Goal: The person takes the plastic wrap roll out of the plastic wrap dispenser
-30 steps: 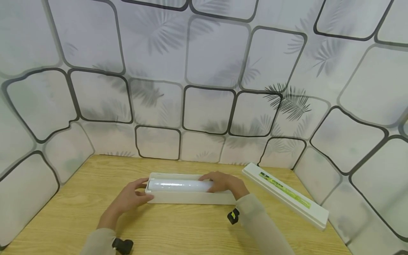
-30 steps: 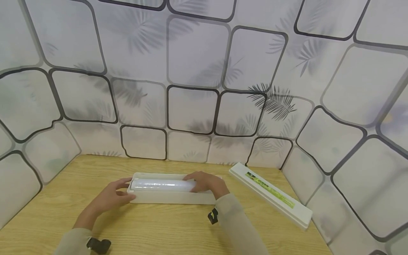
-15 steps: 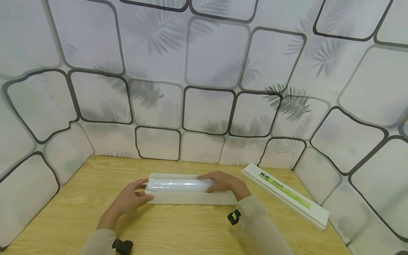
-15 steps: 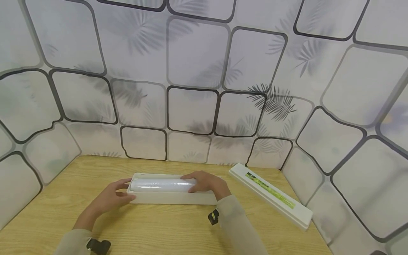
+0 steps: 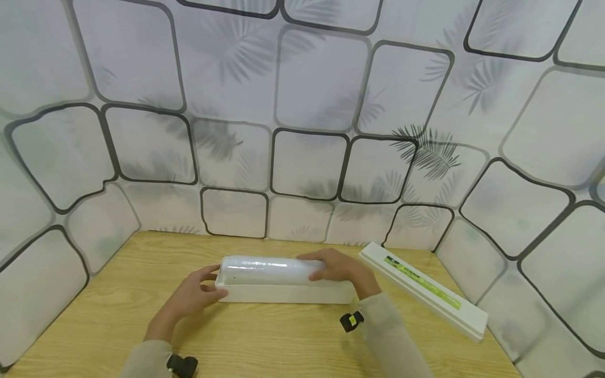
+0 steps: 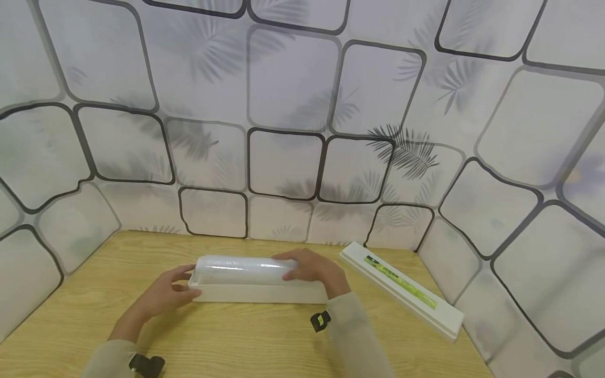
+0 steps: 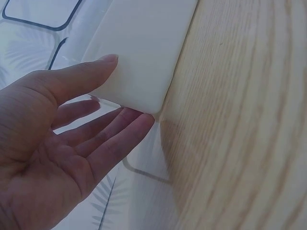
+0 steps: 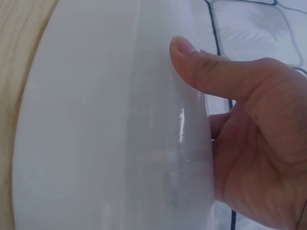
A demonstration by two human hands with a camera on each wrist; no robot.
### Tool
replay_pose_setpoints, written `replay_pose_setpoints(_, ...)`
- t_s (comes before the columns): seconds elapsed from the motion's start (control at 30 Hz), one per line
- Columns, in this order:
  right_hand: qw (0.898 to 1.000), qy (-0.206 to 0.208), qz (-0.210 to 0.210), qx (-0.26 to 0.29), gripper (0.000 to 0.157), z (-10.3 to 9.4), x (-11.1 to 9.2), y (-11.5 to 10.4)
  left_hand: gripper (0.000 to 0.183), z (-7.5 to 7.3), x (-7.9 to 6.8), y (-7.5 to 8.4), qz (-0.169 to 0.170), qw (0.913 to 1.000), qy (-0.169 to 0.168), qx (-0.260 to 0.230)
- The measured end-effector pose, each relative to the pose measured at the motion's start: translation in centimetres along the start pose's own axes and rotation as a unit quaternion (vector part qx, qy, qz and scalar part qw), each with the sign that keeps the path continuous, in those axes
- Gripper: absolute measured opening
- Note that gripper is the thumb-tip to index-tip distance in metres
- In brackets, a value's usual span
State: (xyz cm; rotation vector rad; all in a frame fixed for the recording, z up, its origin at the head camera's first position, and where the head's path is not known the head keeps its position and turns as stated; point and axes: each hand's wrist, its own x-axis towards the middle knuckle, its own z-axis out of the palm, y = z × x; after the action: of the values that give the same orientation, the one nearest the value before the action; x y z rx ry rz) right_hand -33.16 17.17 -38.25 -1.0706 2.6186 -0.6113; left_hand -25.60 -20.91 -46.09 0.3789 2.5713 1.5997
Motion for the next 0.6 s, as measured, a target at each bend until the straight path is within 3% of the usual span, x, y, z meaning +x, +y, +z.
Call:
replay_pose_setpoints(0.2,0.999,0.013,0.013,0.034,0.057,-1.2,-1.5,0.0,0.081,0.0,-0.1,0.1,-0.004,1.0000,0.001,0.002)
replay_pose_setpoints(0.6,0.996,0.075,-0.011,-0.047,0.054,-2.6,-4.9,1.2,0.078,0.1,-0.1,0.1,0.001,1.0000,0.004,0.004)
